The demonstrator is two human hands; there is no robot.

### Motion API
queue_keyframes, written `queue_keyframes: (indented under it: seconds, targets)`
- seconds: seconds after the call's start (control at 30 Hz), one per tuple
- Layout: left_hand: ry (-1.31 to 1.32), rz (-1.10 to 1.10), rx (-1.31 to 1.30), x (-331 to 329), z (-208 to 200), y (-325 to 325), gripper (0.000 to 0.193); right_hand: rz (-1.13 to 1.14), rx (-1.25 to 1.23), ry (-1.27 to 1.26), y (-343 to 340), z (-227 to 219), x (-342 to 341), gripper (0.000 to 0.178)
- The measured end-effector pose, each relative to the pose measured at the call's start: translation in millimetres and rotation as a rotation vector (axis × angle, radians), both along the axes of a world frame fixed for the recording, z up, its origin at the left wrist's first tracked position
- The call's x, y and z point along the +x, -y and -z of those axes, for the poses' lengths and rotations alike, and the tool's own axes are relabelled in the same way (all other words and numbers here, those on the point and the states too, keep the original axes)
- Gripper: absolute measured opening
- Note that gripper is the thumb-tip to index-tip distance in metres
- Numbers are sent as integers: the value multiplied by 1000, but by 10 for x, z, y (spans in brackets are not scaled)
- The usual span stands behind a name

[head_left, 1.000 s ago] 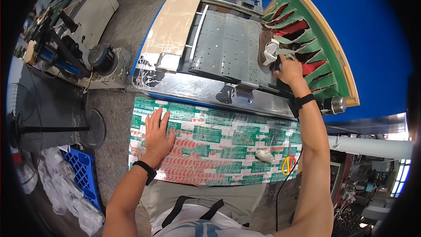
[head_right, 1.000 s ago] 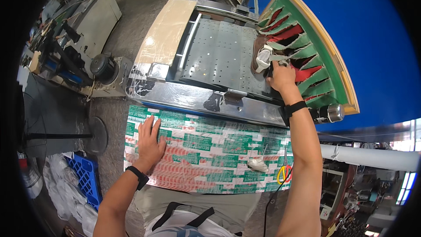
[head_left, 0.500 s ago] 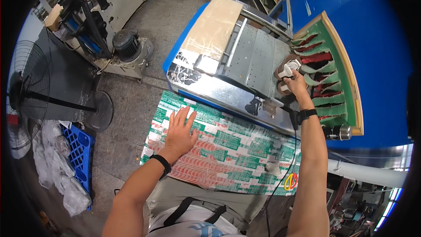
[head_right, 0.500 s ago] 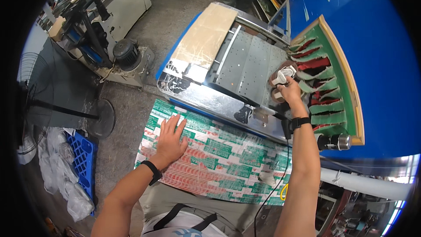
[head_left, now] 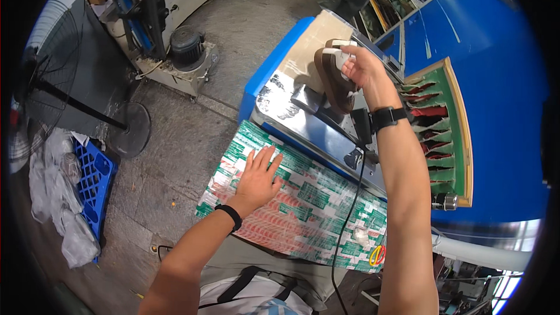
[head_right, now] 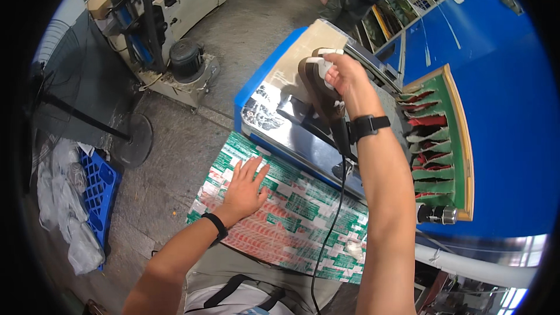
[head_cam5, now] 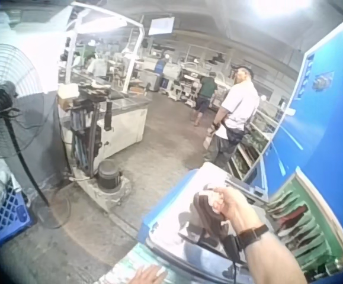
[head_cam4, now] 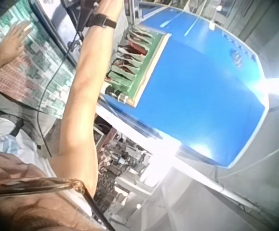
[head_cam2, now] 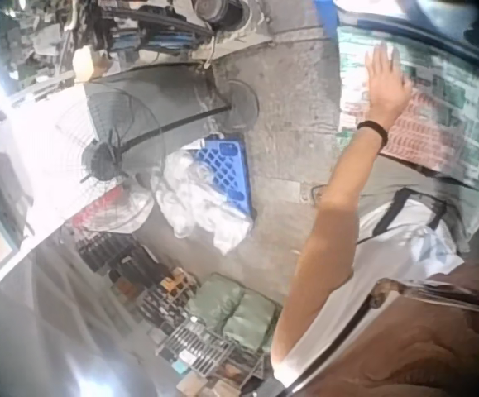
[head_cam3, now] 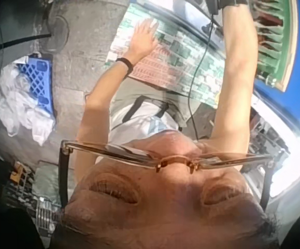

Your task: Inserting shoelaces and assembling shoe components at a factory workstation.

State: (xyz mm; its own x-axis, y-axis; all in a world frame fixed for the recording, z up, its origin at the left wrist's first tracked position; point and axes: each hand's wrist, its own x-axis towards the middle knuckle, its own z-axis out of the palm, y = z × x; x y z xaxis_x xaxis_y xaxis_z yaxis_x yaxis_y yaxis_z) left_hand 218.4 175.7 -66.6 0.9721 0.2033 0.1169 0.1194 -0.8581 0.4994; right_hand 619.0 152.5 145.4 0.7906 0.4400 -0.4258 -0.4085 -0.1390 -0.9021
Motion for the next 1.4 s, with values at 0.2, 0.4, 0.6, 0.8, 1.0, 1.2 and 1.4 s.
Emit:
queue_keyframes:
  seconds: [0.2, 0.4, 0.6, 0.8, 1.0, 1.2, 1.4]
  targets:
    - [40, -6, -42, -37, -11, -23, 64, -99, 139, -46, -654, -312, -92, 46]
    - [50, -6, -54, -30, 16, -23, 63, -106, -293, 699, -502, -112, -179, 79]
    - [57, -5, -45, -49, 9, -36, 63, -293, -595, 1115, 611, 615, -697, 49]
    - [-30, 16, -11, -59, -2, -11, 70, -220, -672, 1281, 2145, 1015, -2149, 40]
    - [27, 23, 12, -40, -21, 1, 67, 17, -966, 1264, 3882, 1686, -3019, 55]
    - [37, 19, 49, -27, 16, 29, 66, 293, -1125, 1122, 4359, 2150, -3332, 56]
    - [25, 8, 58, -24, 40, 92, 66, 380, -1170, 1096, 4338, 2167, -3343, 42]
